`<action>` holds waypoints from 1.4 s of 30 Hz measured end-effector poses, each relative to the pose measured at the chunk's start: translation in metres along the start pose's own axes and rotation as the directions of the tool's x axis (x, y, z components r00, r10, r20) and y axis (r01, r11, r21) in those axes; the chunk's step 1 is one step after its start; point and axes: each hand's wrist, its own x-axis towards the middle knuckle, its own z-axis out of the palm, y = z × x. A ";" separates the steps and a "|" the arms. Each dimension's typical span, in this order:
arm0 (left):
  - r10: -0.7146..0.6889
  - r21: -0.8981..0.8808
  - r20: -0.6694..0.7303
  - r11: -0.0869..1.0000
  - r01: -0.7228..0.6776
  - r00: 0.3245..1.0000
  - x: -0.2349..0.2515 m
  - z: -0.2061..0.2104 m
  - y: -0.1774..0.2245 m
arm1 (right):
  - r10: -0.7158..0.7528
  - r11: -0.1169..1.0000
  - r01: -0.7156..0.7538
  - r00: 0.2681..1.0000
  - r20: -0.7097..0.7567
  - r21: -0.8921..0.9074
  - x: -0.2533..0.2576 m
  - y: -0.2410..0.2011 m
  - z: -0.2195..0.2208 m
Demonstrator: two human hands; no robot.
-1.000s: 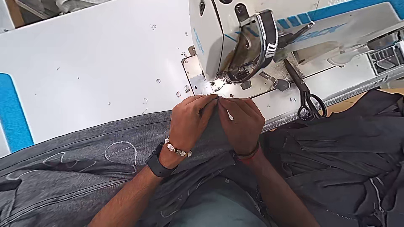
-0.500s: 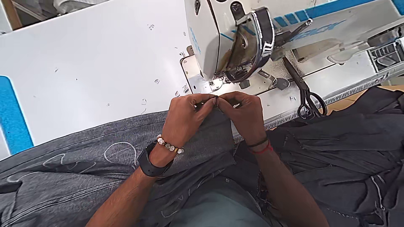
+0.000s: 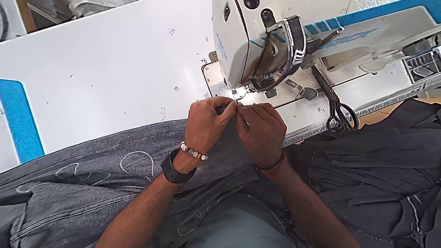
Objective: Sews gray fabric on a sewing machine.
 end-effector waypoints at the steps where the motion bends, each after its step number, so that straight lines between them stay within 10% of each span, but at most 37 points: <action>1: -0.046 -0.045 0.030 0.998 0.047 0.998 0.001 -0.003 0.001 | 0.052 0.998 -0.054 0.998 0.035 0.033 0.000 0.000 0.000; 5: -0.105 -0.096 0.126 0.988 0.117 0.986 0.007 -0.008 -0.004 | 0.242 0.961 -0.254 0.964 0.112 0.106 0.000 0.006 0.009; 14: 0.505 0.364 0.003 0.803 -0.471 0.863 0.018 0.016 -0.031 | -0.007 0.984 0.021 0.997 0.080 -0.174 -0.012 0.005 0.023; 31: 0.539 0.482 0.187 0.678 -0.555 0.821 0.023 0.003 -0.056 | 0.061 0.989 -0.015 0.944 0.325 -0.144 0.007 0.007 0.003; 34: 0.562 0.485 0.186 0.661 -0.573 0.806 0.024 0.004 -0.054 | 0.152 0.988 -0.145 0.914 0.377 -0.046 0.020 0.043 -0.047; 37: 0.531 0.520 0.186 0.661 -0.541 0.827 0.023 0.004 -0.052 | 0.322 0.922 -0.282 0.939 0.120 -0.267 0.042 0.117 -0.102; 42: 0.511 0.545 0.170 0.664 -0.513 0.842 0.025 0.006 -0.051 | 0.422 0.764 -0.377 0.906 -0.035 -0.524 0.072 0.191 -0.094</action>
